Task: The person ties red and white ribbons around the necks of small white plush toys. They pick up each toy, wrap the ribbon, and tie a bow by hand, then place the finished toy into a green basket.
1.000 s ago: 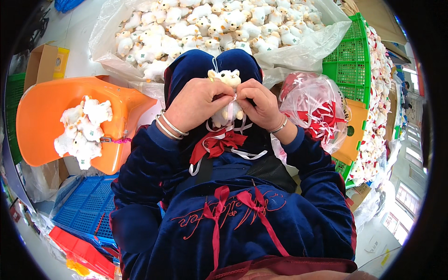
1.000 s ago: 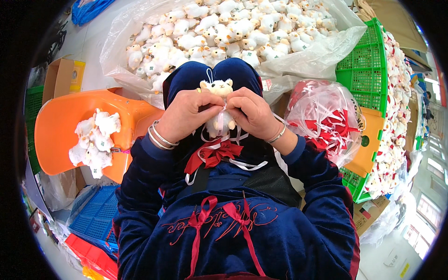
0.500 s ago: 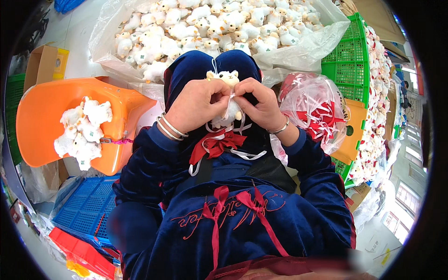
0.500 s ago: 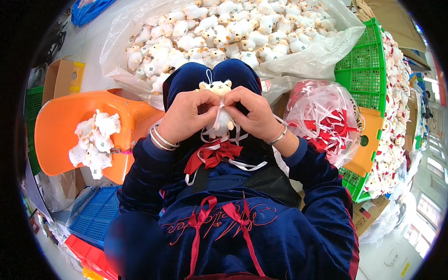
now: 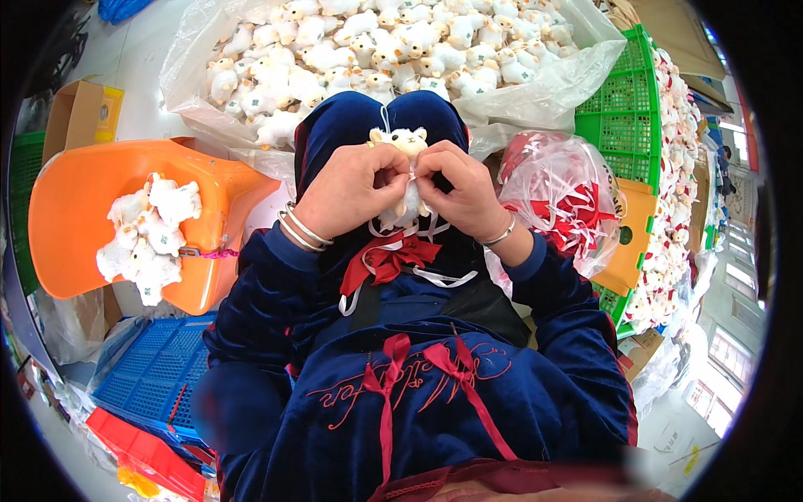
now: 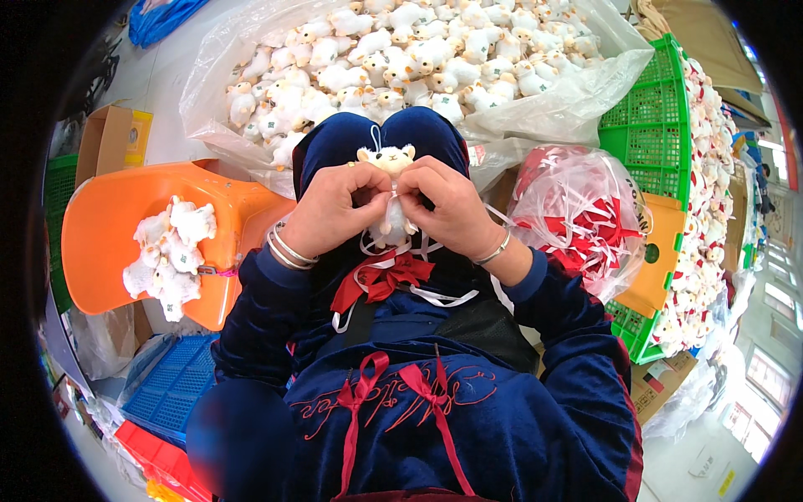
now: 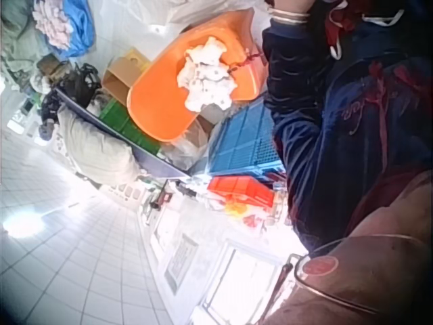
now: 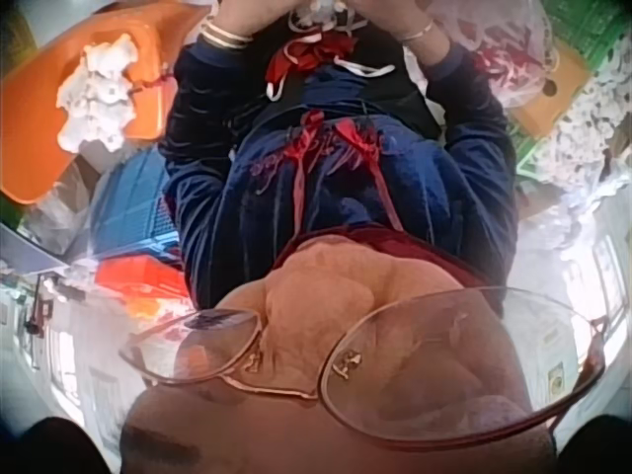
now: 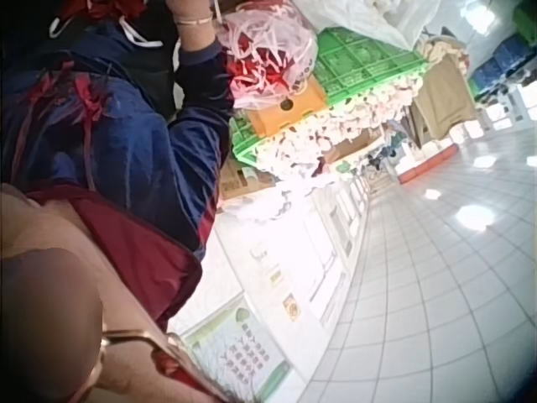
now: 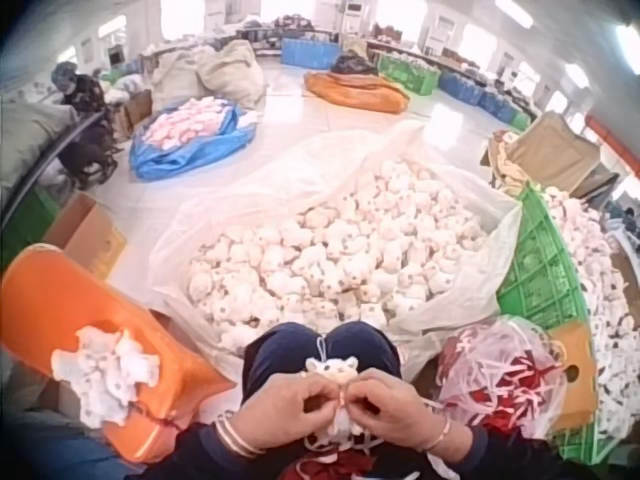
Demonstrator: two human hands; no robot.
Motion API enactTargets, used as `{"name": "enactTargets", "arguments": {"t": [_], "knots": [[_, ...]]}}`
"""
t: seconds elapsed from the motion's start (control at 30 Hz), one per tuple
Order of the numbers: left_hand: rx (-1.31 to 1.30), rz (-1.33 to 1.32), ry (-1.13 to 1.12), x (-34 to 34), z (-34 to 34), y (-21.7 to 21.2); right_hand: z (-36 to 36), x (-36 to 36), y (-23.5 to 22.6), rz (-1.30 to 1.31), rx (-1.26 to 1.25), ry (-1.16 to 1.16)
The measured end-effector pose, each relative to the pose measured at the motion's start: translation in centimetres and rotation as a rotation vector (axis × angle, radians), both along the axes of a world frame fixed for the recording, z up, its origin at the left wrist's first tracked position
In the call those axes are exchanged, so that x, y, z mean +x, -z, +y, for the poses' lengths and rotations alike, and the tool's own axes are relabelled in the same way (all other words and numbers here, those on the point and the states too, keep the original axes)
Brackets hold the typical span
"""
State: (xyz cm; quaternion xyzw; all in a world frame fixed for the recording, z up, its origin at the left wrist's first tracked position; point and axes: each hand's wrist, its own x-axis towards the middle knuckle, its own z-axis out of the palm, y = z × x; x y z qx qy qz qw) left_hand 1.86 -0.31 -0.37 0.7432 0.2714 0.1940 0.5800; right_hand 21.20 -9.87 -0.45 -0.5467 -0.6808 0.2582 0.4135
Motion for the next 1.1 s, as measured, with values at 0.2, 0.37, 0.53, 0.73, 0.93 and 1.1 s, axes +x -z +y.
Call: {"name": "enactTargets", "arguments": {"t": [0.2,0.37,0.53,0.73,0.93,1.1], "knots": [[0.054,-0.015,0.005,-0.4,-0.3,0.6,-0.6,-0.6,1.4,-0.038,0.112,0.055],[0.011,-0.020,-0.044,-0.4,-0.4,0.6,-0.7,-0.3,1.9,-0.070,0.181,0.038],[0.134,-0.068,-0.048,-0.1,-0.5,0.6,-0.6,0.1,2.1,-0.088,0.215,0.005],[0.113,-0.028,-0.016,0.1,-0.8,0.3,-0.7,0.3,2.2,-0.076,0.209,-0.007],[0.168,-0.011,-0.079,0.3,-1.4,0.6,-0.8,0.4,0.8,0.059,0.017,-0.011],[0.159,0.000,-0.088,0.3,-1.4,0.5,-0.8,0.5,-0.4,0.145,-0.133,-0.005]]}}
